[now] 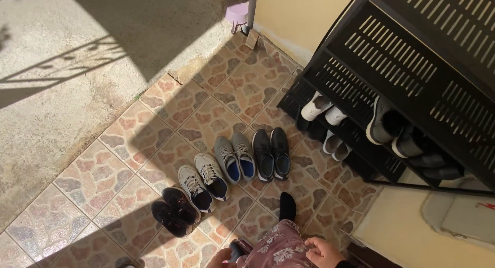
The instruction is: The person removes various pairs of shoes from a black metal shoe rack and places them on the tiled floor. They then pick up the shoes from the floor and place them back onto the rack, organizing them by type and color.
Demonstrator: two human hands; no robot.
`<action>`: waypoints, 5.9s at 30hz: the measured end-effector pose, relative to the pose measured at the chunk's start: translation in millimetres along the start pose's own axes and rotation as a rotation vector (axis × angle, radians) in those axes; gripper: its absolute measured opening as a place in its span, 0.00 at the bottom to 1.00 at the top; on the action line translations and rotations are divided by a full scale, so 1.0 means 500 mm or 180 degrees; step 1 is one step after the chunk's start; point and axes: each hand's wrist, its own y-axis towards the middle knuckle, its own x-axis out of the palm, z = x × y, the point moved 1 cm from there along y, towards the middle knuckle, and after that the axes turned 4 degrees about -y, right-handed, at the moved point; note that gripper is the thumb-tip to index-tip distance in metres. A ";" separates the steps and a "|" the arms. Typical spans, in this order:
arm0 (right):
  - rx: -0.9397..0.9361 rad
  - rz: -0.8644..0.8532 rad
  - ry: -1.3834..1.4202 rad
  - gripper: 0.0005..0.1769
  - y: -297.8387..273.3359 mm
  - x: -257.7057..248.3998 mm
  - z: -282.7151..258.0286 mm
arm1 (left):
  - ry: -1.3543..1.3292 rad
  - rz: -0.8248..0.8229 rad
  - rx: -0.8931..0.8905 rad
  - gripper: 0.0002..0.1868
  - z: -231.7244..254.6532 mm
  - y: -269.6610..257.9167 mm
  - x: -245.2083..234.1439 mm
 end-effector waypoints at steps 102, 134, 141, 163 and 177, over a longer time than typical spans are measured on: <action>-0.1238 0.0797 -0.1629 0.16 -0.055 0.050 -0.287 | 0.1364 0.1071 0.0879 0.17 0.498 -0.152 0.255; -0.1564 0.0693 -0.2279 0.14 0.410 0.132 -0.348 | 0.0736 0.1754 0.0972 0.16 0.265 0.272 0.153; -0.1903 0.0928 -0.2010 0.12 0.559 0.123 -0.389 | 0.0935 0.1866 0.0977 0.15 0.287 0.428 0.113; -0.1121 0.0441 -0.2281 0.38 0.580 0.101 -0.429 | 0.1564 0.1605 0.0536 0.38 0.368 0.425 0.090; -0.1271 0.0990 -0.1688 0.32 0.170 0.022 -0.083 | 0.2348 0.1430 0.1241 0.23 0.320 -0.001 0.130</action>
